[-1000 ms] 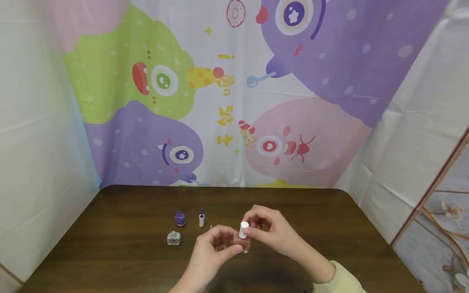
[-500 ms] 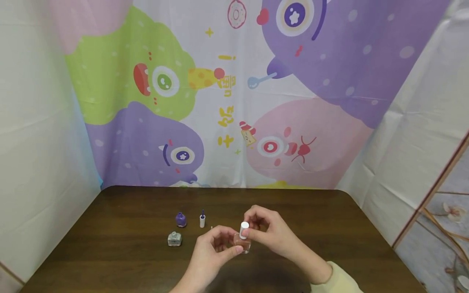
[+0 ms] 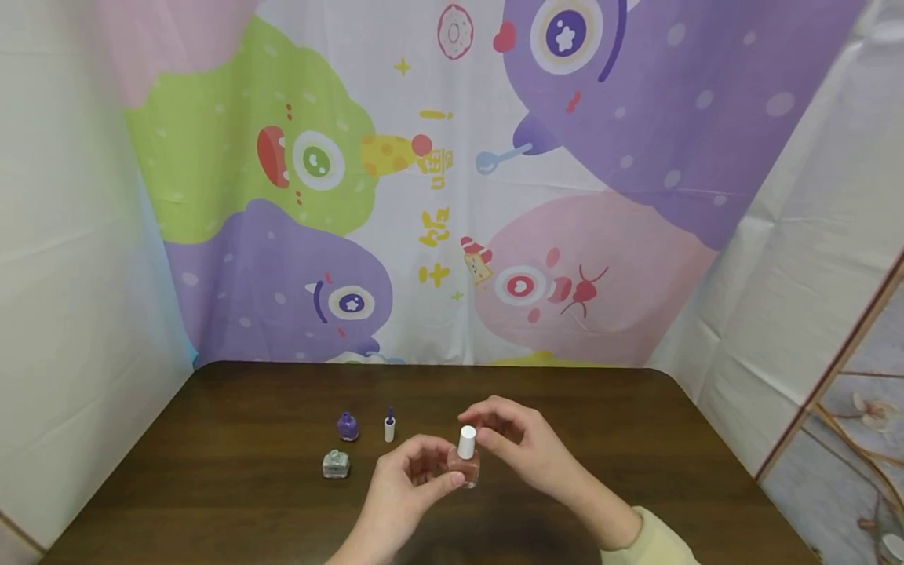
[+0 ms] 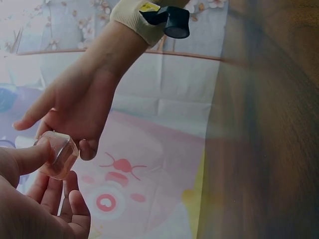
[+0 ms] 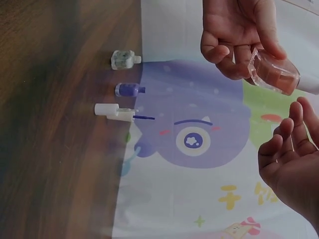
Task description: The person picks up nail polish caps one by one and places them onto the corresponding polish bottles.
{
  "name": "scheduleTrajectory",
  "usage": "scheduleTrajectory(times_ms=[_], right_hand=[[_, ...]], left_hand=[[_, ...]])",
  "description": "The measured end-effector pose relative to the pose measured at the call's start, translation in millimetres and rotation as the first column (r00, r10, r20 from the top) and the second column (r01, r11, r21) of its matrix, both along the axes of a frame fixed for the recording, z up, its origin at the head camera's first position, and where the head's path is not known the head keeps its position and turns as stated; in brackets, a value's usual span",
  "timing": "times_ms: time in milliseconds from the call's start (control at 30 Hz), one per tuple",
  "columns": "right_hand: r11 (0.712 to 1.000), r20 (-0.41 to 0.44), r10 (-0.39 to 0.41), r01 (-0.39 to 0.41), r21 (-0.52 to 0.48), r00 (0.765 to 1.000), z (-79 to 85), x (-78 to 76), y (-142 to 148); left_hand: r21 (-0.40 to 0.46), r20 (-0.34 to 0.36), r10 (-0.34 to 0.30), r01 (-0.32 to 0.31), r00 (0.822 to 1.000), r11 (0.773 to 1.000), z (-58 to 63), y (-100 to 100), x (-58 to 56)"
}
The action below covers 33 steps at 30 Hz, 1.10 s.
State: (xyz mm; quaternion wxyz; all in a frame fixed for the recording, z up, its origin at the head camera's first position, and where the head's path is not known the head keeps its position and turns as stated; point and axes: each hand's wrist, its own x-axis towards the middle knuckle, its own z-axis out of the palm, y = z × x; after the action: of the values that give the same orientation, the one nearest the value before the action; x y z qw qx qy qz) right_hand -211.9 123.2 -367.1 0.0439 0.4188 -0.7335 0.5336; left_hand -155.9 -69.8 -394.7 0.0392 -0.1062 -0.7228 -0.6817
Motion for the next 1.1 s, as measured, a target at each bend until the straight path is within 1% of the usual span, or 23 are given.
scheduleTrajectory(times_ms=[200, 300, 500, 667, 867, 967, 1100], right_hand=[[0.998, -0.018, 0.069, -0.069, -0.003, 0.997, 2.2, -1.8, 2.7], [0.994, -0.026, 0.113, -0.113, -0.003, 0.993, 2.4, -1.4, 2.5], [0.978, -0.056, 0.204, -0.205, -0.026, 0.977, 2.3, 0.4, 1.8], [0.966, -0.097, 0.254, -0.258, -0.026, 0.962, 3.2, 0.0, 1.3], [0.963, -0.153, 0.265, -0.271, -0.019, 0.952, 2.0, -2.8, 1.2], [0.965, -0.176, 0.256, -0.263, -0.014, 0.95, 0.7, -4.0, 1.3], [0.969, -0.184, 0.242, -0.248, -0.011, 0.953, 0.8, -4.2, 1.4]], left_hand=[[0.011, -0.014, -0.01, 0.01, 1.0, 1.0, 0.0, 0.6, 0.6], [-0.006, -0.025, -0.018, 0.018, 1.0, 1.0, -0.2, 0.7, 0.8], [-0.057, -0.031, -0.053, 0.051, 0.998, 0.997, -1.2, 0.6, 1.0], [-0.065, -0.05, -0.076, 0.073, 0.996, 0.995, -1.8, 0.9, 0.3], [-0.047, -0.074, -0.089, 0.086, 0.993, 0.995, -2.3, 1.9, -0.5], [-0.045, -0.078, -0.092, 0.089, 0.993, 0.995, -2.2, 2.1, -0.4], [-0.046, -0.077, -0.091, 0.088, 0.993, 0.995, -2.1, 2.3, -0.4]])
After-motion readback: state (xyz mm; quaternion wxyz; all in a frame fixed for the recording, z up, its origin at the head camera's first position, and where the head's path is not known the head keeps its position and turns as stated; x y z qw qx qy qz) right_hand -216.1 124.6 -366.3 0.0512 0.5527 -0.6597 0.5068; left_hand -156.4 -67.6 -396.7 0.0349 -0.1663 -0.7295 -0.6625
